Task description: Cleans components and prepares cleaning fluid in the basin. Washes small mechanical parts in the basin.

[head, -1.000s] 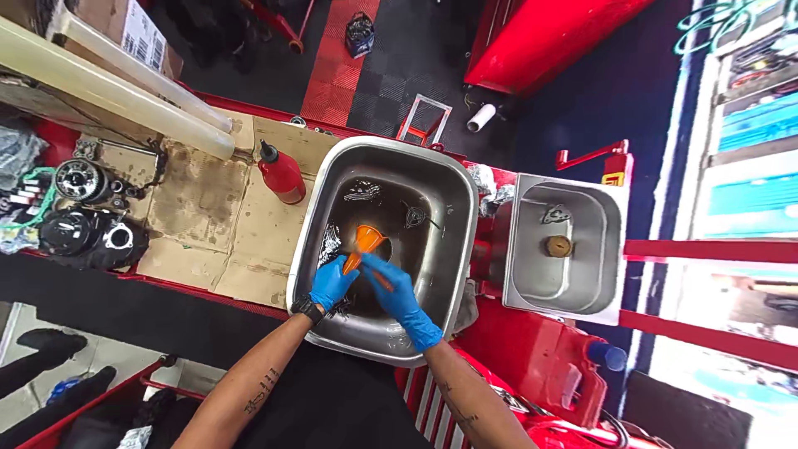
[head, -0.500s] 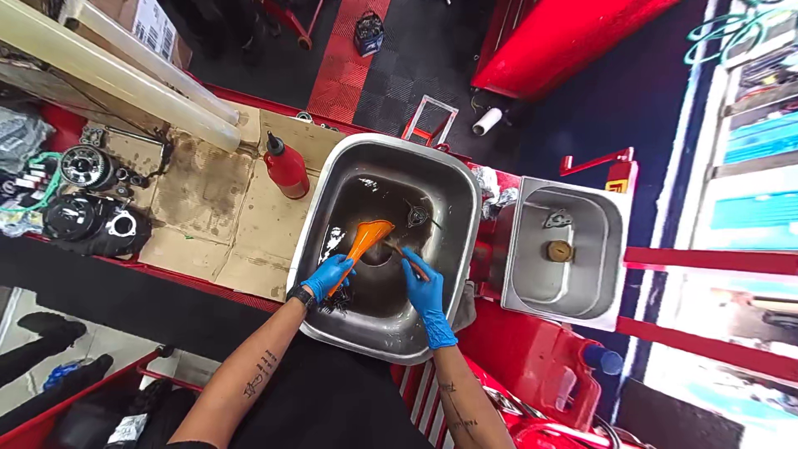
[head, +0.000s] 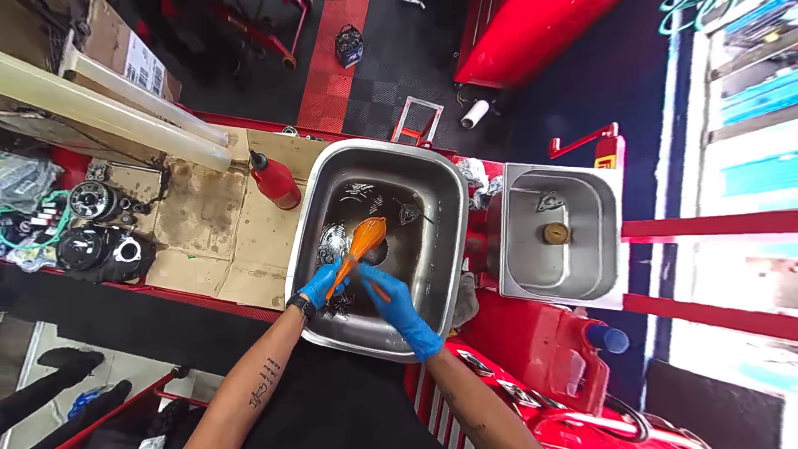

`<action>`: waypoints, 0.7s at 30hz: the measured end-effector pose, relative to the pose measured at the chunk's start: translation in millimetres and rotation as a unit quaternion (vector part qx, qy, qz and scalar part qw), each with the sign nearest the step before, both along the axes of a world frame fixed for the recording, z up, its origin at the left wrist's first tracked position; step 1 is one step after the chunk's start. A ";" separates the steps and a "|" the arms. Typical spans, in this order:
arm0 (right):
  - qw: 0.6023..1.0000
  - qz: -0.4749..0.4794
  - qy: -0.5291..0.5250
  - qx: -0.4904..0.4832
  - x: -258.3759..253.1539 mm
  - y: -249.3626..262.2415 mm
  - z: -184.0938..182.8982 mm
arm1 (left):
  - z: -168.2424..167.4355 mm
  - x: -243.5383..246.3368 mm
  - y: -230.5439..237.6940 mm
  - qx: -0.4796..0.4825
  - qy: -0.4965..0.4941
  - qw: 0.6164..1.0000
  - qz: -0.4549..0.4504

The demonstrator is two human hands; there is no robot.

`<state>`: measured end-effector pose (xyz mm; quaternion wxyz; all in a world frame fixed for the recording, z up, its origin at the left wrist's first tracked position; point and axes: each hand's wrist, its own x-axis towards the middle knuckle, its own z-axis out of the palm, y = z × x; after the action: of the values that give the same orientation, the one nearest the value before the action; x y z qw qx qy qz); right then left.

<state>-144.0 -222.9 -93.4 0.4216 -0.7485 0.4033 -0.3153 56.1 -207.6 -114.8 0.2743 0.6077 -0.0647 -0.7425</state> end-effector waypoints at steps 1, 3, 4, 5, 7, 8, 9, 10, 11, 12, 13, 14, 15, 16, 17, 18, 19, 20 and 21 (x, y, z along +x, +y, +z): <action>0.999 -0.041 0.015 -0.018 -4.1 -12.5 -13.6 | -2.6 -0.6 2.3 0.007 0.020 1.000 0.007; 0.994 -0.107 0.013 -0.034 -7.8 -29.5 -36.8 | -4.7 -4.2 6.8 0.015 0.044 0.999 0.007; 0.995 -0.100 0.009 -0.028 -3.4 -29.4 -36.0 | -4.5 -4.0 4.6 0.014 0.048 0.999 0.008; 0.997 -0.074 0.006 -0.017 2.5 -21.3 -30.6 | -3.3 -3.3 3.4 0.013 0.049 0.999 0.005; 0.998 -0.067 0.009 -0.016 3.8 -15.8 -30.8 | -2.3 -3.8 2.9 0.010 0.047 0.999 -0.014; 0.994 -0.106 0.016 -0.025 -3.5 -23.9 -38.2 | -2.8 -5.1 3.7 0.007 0.042 0.999 -0.025; 0.987 -0.153 0.024 -0.029 -13.9 -35.2 -47.3 | -2.6 -6.3 4.1 0.002 0.030 0.999 -0.032; 0.980 -0.191 0.046 -0.021 -24.8 -43.1 -54.2 | -1.7 -7.3 4.5 -0.003 0.010 0.999 -0.034; 0.976 -0.203 0.085 0.004 -34.4 -43.8 -57.1 | -0.1 -7.5 4.0 -0.008 -0.018 0.999 -0.038; 0.973 -0.191 0.119 0.038 -41.3 -41.2 -55.2 | 2.0 -6.5 -0.5 -0.014 -0.042 0.998 -0.048; 0.974 -0.181 0.124 0.055 -45.1 -36.2 -50.0 | 2.8 -4.8 -5.2 -0.017 -0.060 0.996 -0.057; 0.977 -0.185 0.095 0.051 -45.1 -33.4 -42.8 | 2.1 -2.6 -10.3 -0.017 -0.069 0.995 -0.063; 0.980 -0.187 0.050 0.042 -41.8 -30.5 -34.4 | 0.5 -0.7 -10.1 -0.015 -0.068 0.995 -0.065; 0.983 -0.181 0.003 0.031 -34.9 -27.0 -26.3 | -0.3 0.5 -5.7 -0.009 -0.056 0.996 -0.070; 0.984 -0.174 -0.035 0.018 -25.4 -29.2 -22.0 | -0.2 0.9 -6.1 -0.009 -0.041 0.996 -0.077; 0.985 -0.166 -0.055 0.012 -16.1 -32.4 -21.6 | 1.1 0.1 -8.6 -0.011 -0.025 0.996 -0.084; 0.986 -0.151 -0.064 0.022 -8.5 -31.9 -23.5 | 2.6 -1.7 -11.6 -0.009 -0.015 0.996 -0.084; 0.989 -0.124 -0.069 0.046 -3.1 -25.8 -22.3 | 3.5 -2.4 -14.3 -0.004 -0.009 0.997 -0.081; 0.991 -0.088 -0.078 0.067 0.2 -18.1 -17.1 | 3.7 -2.3 -17.2 -0.001 -0.006 0.997 -0.074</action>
<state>-143.8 -241.0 -110.5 0.4721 -0.6531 0.4534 -0.3808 53.8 -224.8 -111.1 0.2188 0.6052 -0.1120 -0.7571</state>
